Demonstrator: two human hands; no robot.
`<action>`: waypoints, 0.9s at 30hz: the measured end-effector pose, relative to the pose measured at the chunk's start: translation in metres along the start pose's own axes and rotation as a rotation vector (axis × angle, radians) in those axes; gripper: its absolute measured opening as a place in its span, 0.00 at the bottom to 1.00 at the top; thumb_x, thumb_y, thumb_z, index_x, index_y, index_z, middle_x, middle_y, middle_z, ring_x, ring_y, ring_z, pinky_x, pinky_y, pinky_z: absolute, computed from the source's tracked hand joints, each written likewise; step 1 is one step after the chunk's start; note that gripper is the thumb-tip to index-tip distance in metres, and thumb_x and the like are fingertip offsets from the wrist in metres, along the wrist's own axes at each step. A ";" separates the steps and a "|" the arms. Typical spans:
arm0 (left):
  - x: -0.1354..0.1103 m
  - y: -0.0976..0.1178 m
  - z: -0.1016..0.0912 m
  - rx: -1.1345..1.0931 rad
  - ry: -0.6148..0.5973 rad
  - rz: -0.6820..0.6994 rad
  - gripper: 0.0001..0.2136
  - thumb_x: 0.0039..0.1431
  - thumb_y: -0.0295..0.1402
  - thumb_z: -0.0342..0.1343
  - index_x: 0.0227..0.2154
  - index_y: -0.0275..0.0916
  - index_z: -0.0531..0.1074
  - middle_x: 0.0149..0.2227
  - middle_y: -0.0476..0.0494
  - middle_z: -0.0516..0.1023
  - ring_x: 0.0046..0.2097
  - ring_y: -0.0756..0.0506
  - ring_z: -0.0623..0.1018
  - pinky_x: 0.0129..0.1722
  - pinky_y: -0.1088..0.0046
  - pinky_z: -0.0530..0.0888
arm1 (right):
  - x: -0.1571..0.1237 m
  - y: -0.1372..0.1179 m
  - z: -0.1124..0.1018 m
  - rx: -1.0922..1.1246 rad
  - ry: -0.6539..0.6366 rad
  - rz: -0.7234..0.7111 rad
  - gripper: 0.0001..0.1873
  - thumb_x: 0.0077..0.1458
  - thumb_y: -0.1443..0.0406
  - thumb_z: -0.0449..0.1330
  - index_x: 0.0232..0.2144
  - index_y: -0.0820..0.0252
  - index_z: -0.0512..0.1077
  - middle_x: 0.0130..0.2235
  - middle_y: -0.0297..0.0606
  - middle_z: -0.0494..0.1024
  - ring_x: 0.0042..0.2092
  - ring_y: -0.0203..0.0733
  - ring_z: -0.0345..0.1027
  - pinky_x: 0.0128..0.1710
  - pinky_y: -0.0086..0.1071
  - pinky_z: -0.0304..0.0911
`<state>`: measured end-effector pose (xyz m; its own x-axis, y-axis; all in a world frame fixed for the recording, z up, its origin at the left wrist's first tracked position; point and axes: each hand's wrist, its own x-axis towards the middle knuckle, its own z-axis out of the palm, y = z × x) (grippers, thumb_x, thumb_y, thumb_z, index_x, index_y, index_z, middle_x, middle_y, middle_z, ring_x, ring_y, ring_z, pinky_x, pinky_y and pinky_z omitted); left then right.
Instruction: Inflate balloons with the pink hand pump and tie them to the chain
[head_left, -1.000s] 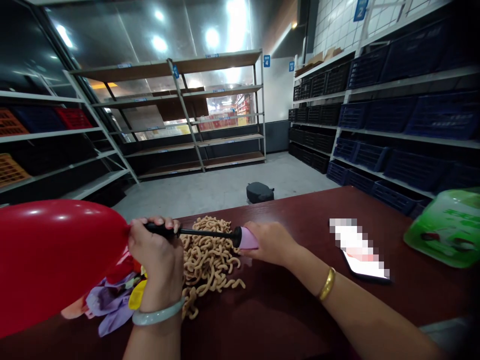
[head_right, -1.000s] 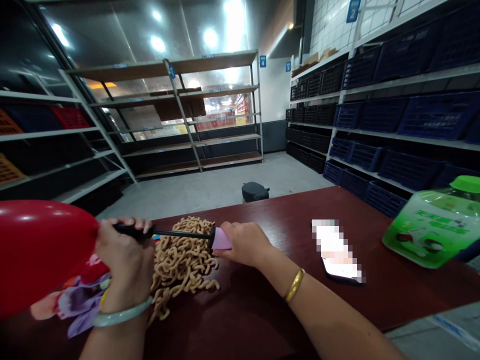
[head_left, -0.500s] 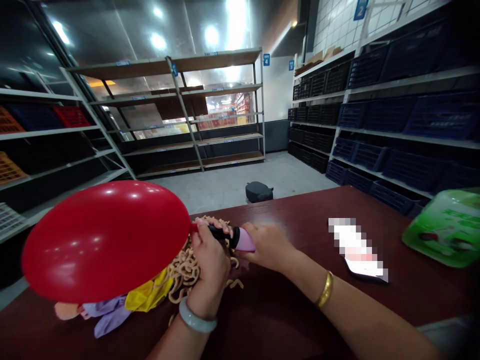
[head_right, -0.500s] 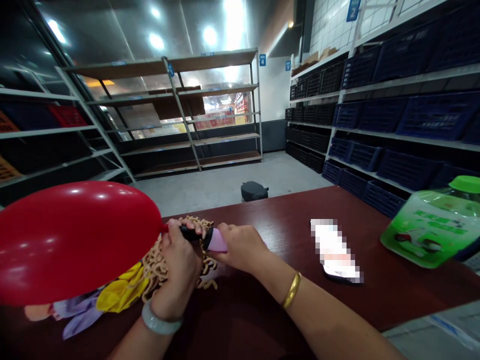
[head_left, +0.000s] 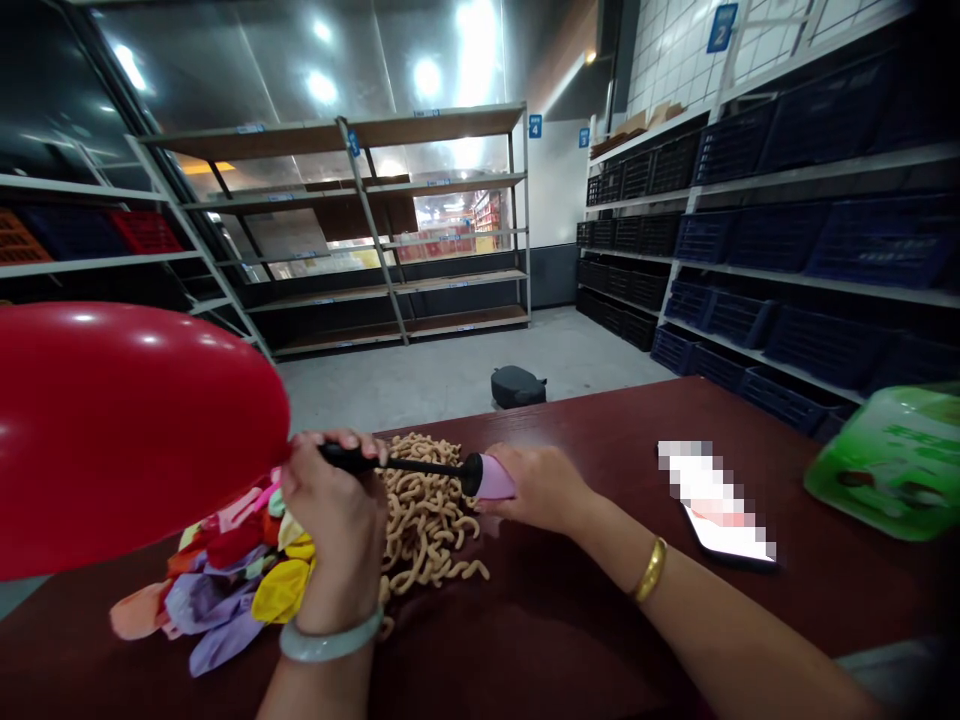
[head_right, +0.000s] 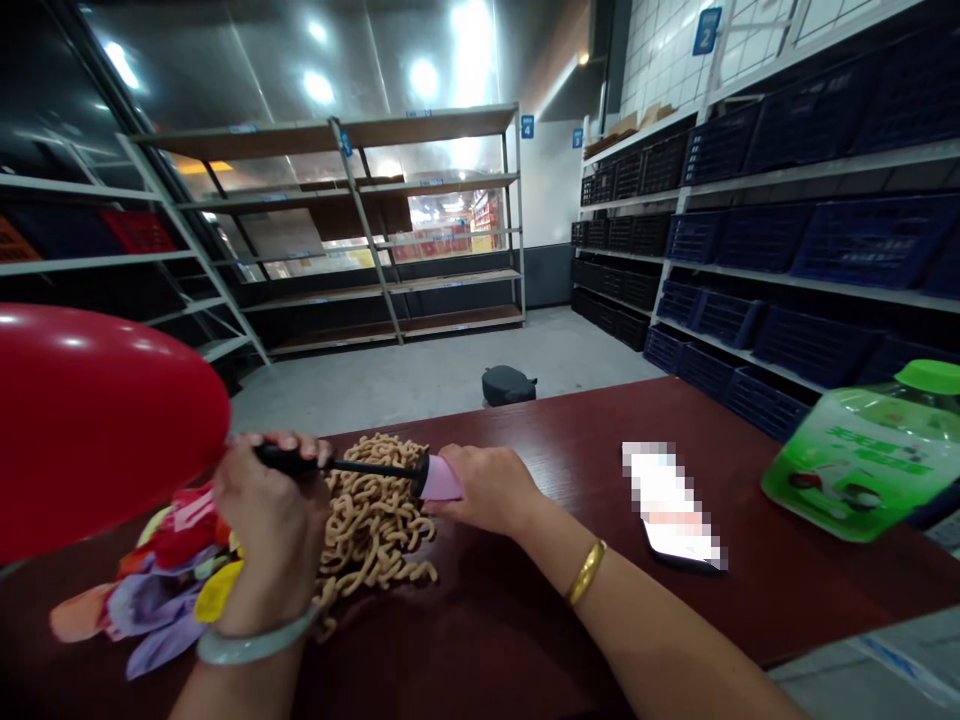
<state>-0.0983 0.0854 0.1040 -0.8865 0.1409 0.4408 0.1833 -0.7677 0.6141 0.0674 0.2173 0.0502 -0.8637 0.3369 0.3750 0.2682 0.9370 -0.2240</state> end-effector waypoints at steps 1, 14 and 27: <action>0.007 0.004 -0.004 0.007 0.023 0.009 0.05 0.56 0.33 0.51 0.28 0.41 0.61 0.22 0.53 0.62 0.21 0.50 0.65 0.20 0.73 0.62 | 0.000 0.002 0.000 -0.007 -0.004 -0.007 0.30 0.52 0.42 0.57 0.48 0.55 0.66 0.42 0.39 0.78 0.41 0.47 0.73 0.34 0.34 0.58; -0.019 -0.021 0.009 -0.069 0.063 -0.139 0.06 0.54 0.33 0.50 0.26 0.41 0.58 0.20 0.54 0.61 0.20 0.50 0.64 0.19 0.73 0.62 | -0.002 0.000 -0.003 -0.072 -0.017 0.003 0.28 0.54 0.43 0.56 0.46 0.57 0.66 0.40 0.40 0.78 0.39 0.48 0.73 0.33 0.35 0.57; -0.056 -0.041 0.022 -0.031 -0.123 -0.233 0.12 0.61 0.39 0.50 0.25 0.40 0.61 0.22 0.49 0.63 0.22 0.47 0.65 0.21 0.69 0.65 | -0.004 -0.016 0.005 0.009 0.017 0.032 0.27 0.53 0.44 0.57 0.44 0.57 0.66 0.40 0.40 0.78 0.38 0.47 0.73 0.31 0.33 0.56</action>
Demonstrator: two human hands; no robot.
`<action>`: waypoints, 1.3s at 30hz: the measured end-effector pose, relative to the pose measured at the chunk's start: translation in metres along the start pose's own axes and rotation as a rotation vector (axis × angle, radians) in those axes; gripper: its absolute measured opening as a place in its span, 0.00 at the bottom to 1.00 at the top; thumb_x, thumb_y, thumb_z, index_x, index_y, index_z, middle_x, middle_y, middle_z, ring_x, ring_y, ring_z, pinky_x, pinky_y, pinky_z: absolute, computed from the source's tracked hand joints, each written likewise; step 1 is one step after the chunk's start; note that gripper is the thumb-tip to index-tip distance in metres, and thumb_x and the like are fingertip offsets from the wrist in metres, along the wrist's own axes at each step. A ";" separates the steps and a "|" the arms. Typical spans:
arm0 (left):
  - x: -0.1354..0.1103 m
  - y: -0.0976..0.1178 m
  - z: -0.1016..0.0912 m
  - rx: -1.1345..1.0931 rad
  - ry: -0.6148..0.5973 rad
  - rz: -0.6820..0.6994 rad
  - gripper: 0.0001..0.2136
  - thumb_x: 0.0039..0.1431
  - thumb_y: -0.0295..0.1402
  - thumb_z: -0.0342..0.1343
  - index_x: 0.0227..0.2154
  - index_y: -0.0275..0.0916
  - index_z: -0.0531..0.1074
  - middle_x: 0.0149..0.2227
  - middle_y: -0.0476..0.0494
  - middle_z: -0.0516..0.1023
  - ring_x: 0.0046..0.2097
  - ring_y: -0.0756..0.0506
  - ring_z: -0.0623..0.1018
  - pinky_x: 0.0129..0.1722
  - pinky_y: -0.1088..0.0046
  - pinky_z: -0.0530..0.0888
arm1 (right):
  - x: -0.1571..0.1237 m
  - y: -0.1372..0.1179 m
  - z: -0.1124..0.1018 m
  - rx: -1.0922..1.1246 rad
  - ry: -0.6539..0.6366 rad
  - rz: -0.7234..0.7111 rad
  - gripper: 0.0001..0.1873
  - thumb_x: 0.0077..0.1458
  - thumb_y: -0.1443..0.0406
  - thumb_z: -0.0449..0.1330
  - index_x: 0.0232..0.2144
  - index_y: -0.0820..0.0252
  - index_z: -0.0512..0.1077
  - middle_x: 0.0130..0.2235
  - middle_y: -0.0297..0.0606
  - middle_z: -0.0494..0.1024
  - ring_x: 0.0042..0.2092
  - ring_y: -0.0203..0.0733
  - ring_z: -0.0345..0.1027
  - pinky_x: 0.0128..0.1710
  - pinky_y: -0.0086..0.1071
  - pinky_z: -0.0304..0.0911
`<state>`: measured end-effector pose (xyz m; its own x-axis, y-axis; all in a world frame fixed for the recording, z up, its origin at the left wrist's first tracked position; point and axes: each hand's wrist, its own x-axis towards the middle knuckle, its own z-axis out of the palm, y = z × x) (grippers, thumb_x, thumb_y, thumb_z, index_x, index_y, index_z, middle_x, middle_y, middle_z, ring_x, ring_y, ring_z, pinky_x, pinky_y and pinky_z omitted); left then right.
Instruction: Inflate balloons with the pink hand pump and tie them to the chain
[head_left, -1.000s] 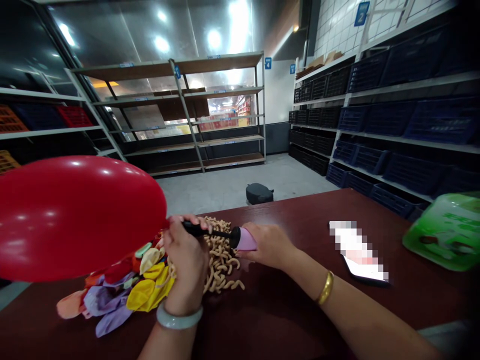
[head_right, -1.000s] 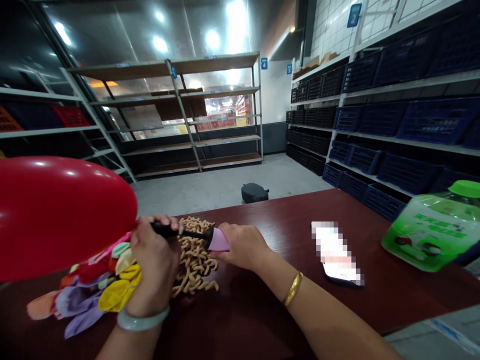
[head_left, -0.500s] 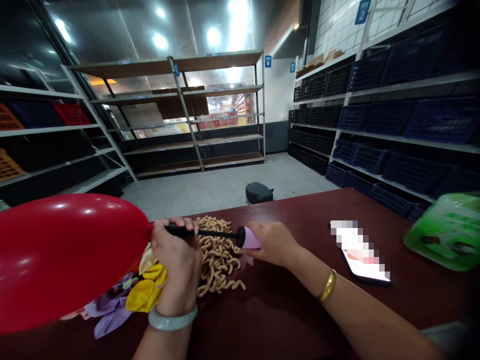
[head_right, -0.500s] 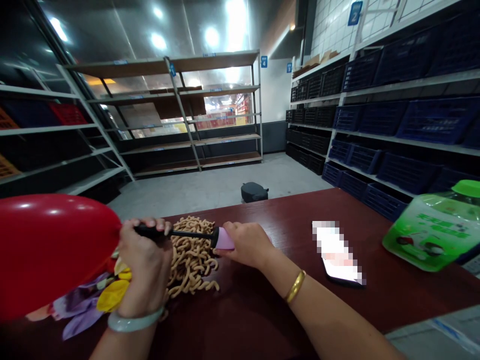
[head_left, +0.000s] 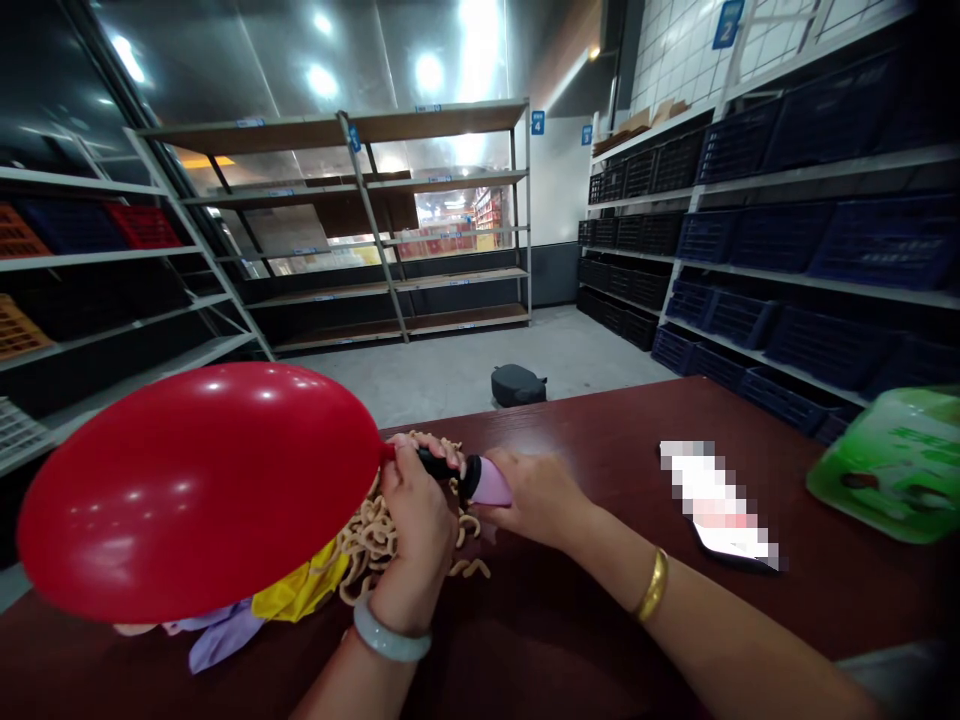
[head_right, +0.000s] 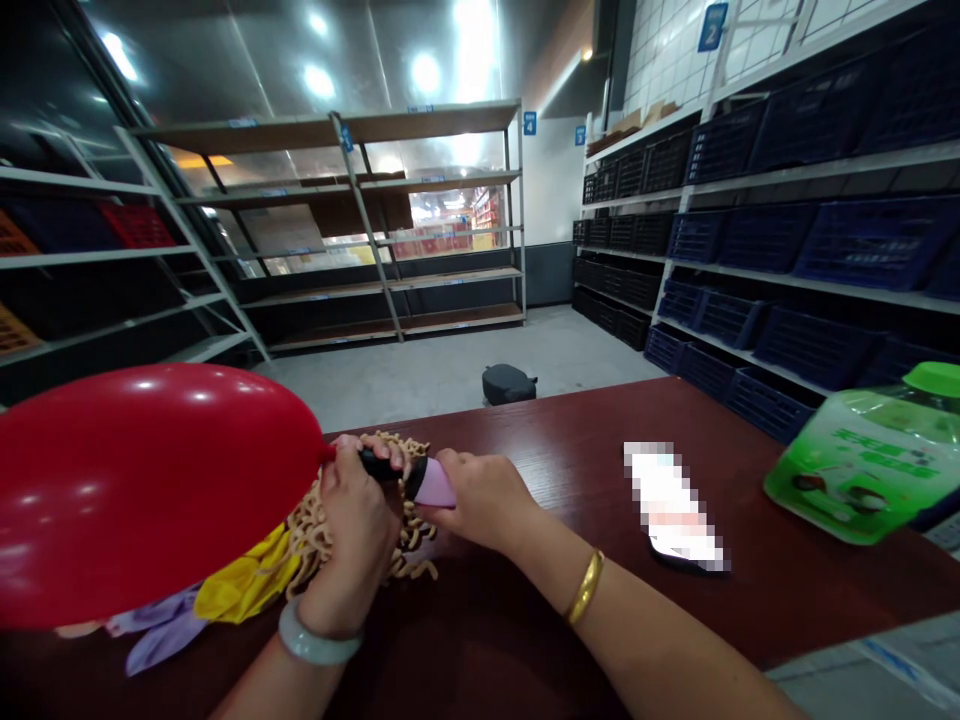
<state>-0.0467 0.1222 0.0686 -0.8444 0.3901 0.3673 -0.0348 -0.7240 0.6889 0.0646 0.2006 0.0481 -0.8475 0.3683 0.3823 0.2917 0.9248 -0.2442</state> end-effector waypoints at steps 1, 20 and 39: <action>0.002 0.002 -0.001 0.006 -0.013 0.013 0.12 0.61 0.39 0.51 0.25 0.40 0.62 0.22 0.49 0.63 0.22 0.48 0.66 0.21 0.69 0.65 | 0.000 -0.001 0.001 0.020 -0.001 0.004 0.28 0.52 0.44 0.58 0.45 0.57 0.66 0.40 0.40 0.78 0.38 0.47 0.73 0.31 0.33 0.56; 0.053 0.046 -0.037 0.032 0.205 0.221 0.08 0.54 0.35 0.54 0.27 0.41 0.59 0.21 0.54 0.61 0.21 0.52 0.64 0.20 0.76 0.60 | 0.003 0.017 -0.004 -0.036 -0.037 -0.042 0.27 0.52 0.43 0.58 0.44 0.56 0.67 0.39 0.39 0.78 0.39 0.47 0.73 0.32 0.34 0.57; 0.005 0.000 -0.003 0.037 -0.036 0.023 0.11 0.61 0.42 0.52 0.28 0.41 0.62 0.23 0.50 0.64 0.23 0.48 0.67 0.24 0.68 0.67 | 0.002 0.005 0.004 0.056 0.011 -0.001 0.28 0.52 0.44 0.58 0.47 0.55 0.65 0.41 0.37 0.79 0.39 0.47 0.74 0.31 0.33 0.55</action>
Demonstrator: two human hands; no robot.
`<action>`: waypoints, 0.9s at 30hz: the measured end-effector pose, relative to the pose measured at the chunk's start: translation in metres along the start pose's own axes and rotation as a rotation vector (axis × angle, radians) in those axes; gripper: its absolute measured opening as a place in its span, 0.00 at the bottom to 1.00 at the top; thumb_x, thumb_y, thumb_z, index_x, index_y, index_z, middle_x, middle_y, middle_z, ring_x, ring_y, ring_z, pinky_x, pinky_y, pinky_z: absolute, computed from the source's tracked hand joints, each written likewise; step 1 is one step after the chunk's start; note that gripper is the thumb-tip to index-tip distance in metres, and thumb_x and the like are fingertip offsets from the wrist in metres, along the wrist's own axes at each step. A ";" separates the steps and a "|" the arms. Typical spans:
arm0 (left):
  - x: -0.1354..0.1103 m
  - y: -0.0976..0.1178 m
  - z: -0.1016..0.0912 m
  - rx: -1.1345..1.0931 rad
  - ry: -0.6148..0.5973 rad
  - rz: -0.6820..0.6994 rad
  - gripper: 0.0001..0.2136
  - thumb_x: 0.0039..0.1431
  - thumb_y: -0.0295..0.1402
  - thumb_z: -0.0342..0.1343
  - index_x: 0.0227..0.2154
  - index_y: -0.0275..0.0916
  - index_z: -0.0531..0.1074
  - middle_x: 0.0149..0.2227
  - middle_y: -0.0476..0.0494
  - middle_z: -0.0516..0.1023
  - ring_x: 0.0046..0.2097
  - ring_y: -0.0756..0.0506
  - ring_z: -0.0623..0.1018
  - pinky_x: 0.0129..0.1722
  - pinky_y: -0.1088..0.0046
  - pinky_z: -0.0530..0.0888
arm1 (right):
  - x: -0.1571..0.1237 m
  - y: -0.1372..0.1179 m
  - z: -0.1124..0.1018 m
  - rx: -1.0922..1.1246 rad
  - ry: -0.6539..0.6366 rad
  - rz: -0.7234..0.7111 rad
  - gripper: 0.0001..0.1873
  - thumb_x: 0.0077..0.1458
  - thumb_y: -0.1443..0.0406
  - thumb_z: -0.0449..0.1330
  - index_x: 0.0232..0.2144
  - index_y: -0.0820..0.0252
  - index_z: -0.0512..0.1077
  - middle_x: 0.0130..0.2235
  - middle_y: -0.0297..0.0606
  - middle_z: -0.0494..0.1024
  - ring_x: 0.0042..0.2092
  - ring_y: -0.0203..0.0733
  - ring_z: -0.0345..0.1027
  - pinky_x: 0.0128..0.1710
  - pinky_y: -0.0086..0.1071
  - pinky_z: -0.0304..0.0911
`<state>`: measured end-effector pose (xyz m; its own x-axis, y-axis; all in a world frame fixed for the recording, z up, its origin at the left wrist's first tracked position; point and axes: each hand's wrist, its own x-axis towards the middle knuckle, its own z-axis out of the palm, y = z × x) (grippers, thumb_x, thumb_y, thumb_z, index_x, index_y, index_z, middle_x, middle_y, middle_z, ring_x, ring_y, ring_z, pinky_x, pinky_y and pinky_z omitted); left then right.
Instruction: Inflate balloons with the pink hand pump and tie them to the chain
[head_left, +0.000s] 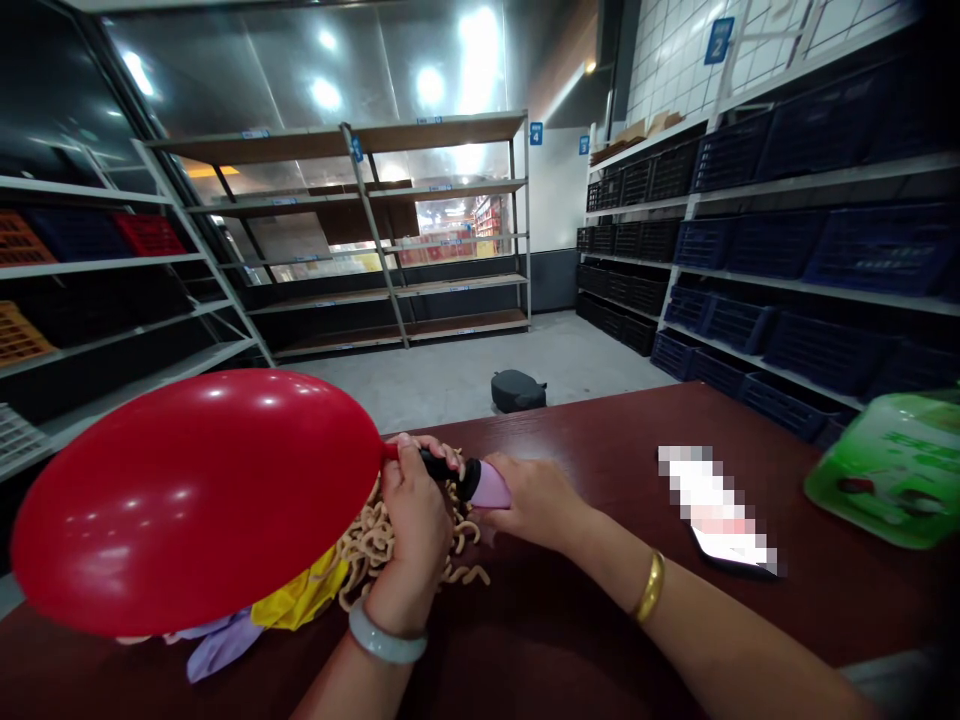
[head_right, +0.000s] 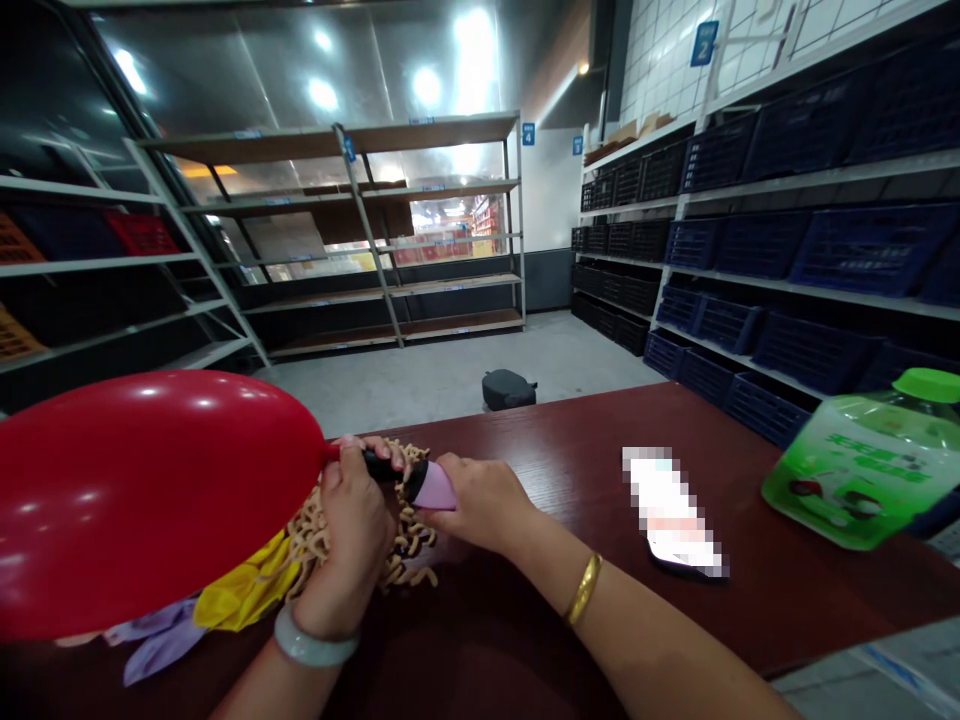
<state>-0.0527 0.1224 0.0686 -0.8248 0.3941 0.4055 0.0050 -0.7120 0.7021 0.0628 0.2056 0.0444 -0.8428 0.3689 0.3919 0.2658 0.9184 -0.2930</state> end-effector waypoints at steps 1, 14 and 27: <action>0.003 0.002 -0.001 0.001 -0.005 0.003 0.11 0.62 0.41 0.52 0.28 0.40 0.62 0.23 0.50 0.64 0.23 0.48 0.67 0.24 0.69 0.68 | 0.000 0.000 0.000 0.009 0.000 0.001 0.28 0.52 0.43 0.57 0.47 0.54 0.65 0.41 0.37 0.79 0.40 0.47 0.74 0.32 0.33 0.56; 0.067 0.054 -0.046 0.007 0.210 0.214 0.06 0.53 0.30 0.52 0.27 0.40 0.59 0.21 0.54 0.62 0.21 0.52 0.65 0.20 0.76 0.61 | 0.005 0.012 -0.001 -0.070 -0.018 -0.015 0.28 0.52 0.42 0.56 0.44 0.55 0.67 0.40 0.38 0.79 0.40 0.48 0.73 0.32 0.34 0.56; 0.016 -0.006 -0.009 -0.014 0.114 0.042 0.11 0.61 0.40 0.51 0.27 0.41 0.60 0.21 0.52 0.64 0.21 0.49 0.66 0.18 0.72 0.65 | 0.001 0.006 0.003 -0.101 0.000 -0.008 0.27 0.52 0.44 0.58 0.45 0.56 0.66 0.40 0.38 0.79 0.37 0.47 0.74 0.30 0.34 0.56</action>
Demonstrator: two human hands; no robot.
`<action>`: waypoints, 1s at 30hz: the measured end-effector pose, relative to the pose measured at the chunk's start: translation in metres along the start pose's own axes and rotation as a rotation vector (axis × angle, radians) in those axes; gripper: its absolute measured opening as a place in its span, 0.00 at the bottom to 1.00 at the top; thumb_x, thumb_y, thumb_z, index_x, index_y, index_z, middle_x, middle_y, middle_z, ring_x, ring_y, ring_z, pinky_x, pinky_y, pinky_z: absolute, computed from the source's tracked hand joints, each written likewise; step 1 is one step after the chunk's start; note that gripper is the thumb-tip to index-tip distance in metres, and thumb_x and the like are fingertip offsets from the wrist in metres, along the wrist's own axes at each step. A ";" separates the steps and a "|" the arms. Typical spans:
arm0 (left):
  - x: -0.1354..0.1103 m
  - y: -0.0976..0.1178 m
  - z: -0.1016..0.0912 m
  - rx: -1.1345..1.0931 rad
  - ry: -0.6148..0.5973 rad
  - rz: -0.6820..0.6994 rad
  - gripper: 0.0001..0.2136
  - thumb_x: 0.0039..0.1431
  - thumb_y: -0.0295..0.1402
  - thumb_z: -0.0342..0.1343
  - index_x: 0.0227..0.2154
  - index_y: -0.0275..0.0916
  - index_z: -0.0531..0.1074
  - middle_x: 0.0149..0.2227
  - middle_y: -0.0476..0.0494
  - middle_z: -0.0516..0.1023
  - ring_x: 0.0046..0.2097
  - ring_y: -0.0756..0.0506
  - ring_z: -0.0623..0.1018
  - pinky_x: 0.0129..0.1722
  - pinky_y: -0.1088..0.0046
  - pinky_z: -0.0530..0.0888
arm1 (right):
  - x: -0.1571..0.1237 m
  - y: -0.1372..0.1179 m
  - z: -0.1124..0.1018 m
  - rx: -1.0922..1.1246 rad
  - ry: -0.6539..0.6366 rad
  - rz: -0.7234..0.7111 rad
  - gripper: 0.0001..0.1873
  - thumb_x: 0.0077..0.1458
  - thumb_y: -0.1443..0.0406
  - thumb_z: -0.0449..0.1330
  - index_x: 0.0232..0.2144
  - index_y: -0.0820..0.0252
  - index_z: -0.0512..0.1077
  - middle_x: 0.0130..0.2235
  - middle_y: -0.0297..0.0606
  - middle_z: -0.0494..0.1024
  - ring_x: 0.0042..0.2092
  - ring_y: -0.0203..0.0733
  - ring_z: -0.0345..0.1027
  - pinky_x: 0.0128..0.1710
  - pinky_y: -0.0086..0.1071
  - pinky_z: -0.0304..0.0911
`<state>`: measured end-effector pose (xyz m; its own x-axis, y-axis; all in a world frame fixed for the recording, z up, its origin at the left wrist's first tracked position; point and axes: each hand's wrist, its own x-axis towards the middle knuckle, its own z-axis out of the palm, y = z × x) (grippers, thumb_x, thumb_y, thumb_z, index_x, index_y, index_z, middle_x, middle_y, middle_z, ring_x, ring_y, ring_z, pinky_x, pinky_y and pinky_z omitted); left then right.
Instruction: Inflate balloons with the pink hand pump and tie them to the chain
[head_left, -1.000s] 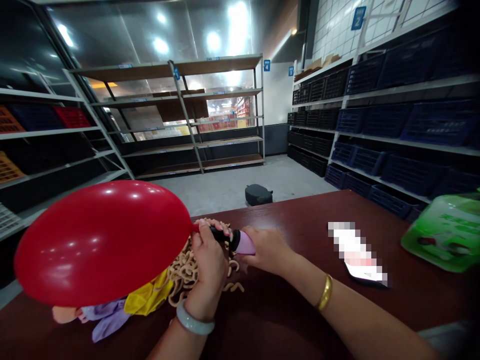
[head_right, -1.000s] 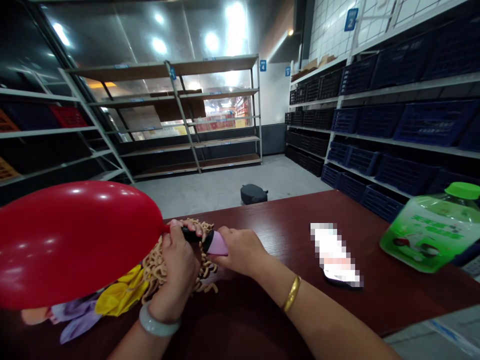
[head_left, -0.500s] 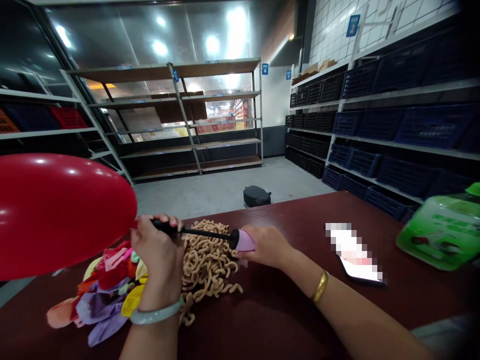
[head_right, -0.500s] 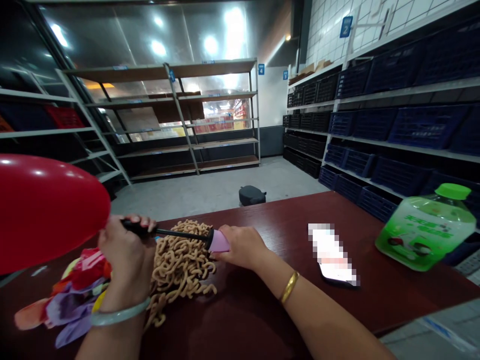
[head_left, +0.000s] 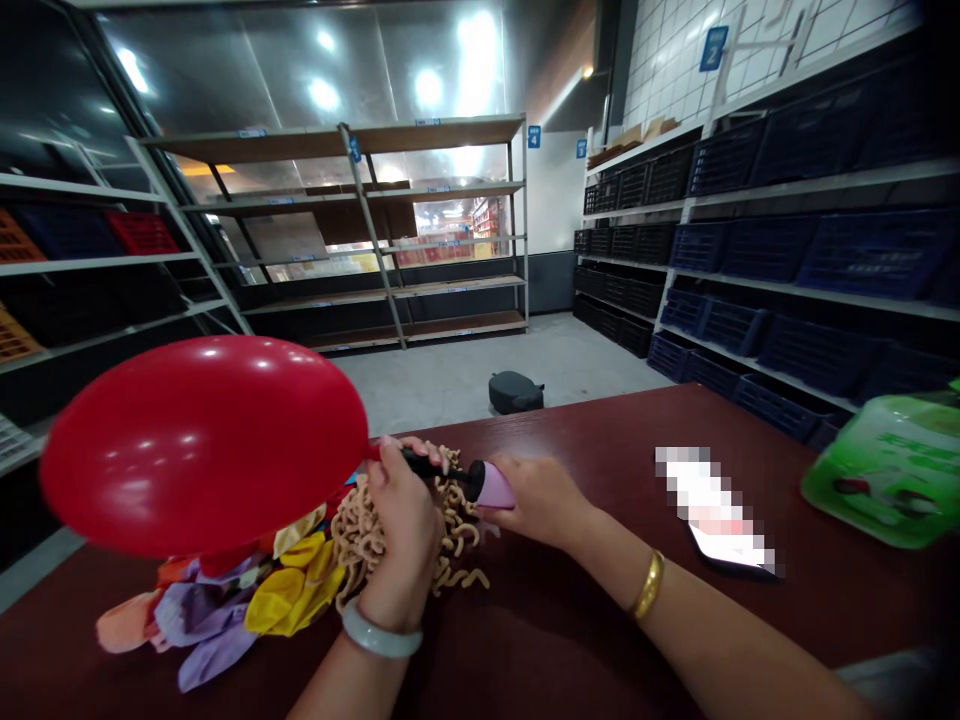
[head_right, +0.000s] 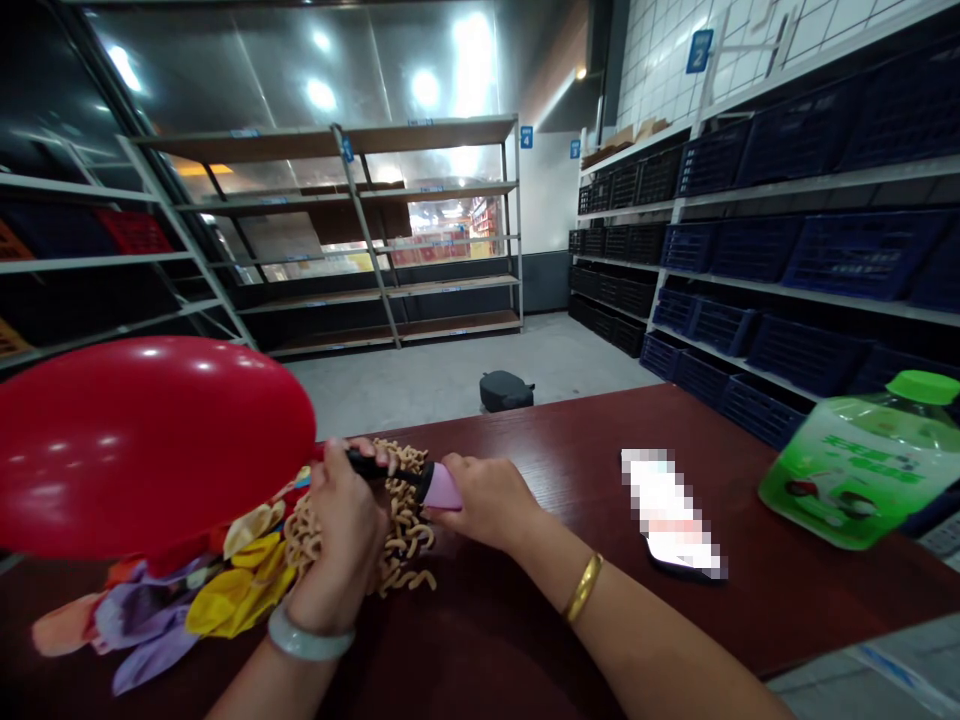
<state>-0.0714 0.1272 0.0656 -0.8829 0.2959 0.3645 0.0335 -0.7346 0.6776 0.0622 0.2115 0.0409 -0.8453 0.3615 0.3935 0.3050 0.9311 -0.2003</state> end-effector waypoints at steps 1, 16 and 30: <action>-0.005 -0.003 0.003 0.005 -0.017 -0.017 0.12 0.61 0.41 0.51 0.26 0.41 0.60 0.21 0.52 0.64 0.21 0.49 0.66 0.19 0.71 0.65 | 0.000 -0.002 0.000 0.013 0.003 0.003 0.27 0.52 0.44 0.58 0.45 0.56 0.66 0.40 0.38 0.79 0.37 0.47 0.74 0.30 0.34 0.56; -0.002 0.024 0.007 0.009 -0.103 0.056 0.10 0.61 0.39 0.52 0.28 0.40 0.62 0.23 0.51 0.65 0.23 0.49 0.69 0.22 0.72 0.67 | 0.000 -0.002 -0.001 0.114 0.016 -0.008 0.32 0.53 0.41 0.56 0.51 0.55 0.65 0.44 0.40 0.78 0.42 0.47 0.73 0.36 0.34 0.61; 0.037 0.041 -0.024 0.015 0.097 0.170 0.11 0.59 0.40 0.54 0.30 0.41 0.60 0.23 0.53 0.65 0.22 0.51 0.67 0.22 0.74 0.65 | 0.002 0.015 -0.003 0.010 -0.034 -0.015 0.28 0.53 0.43 0.57 0.47 0.55 0.67 0.41 0.39 0.78 0.40 0.47 0.73 0.33 0.34 0.57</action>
<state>-0.1137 0.0935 0.0913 -0.9051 0.1072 0.4115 0.1924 -0.7597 0.6211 0.0669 0.2266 0.0415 -0.8642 0.3456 0.3657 0.2879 0.9357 -0.2039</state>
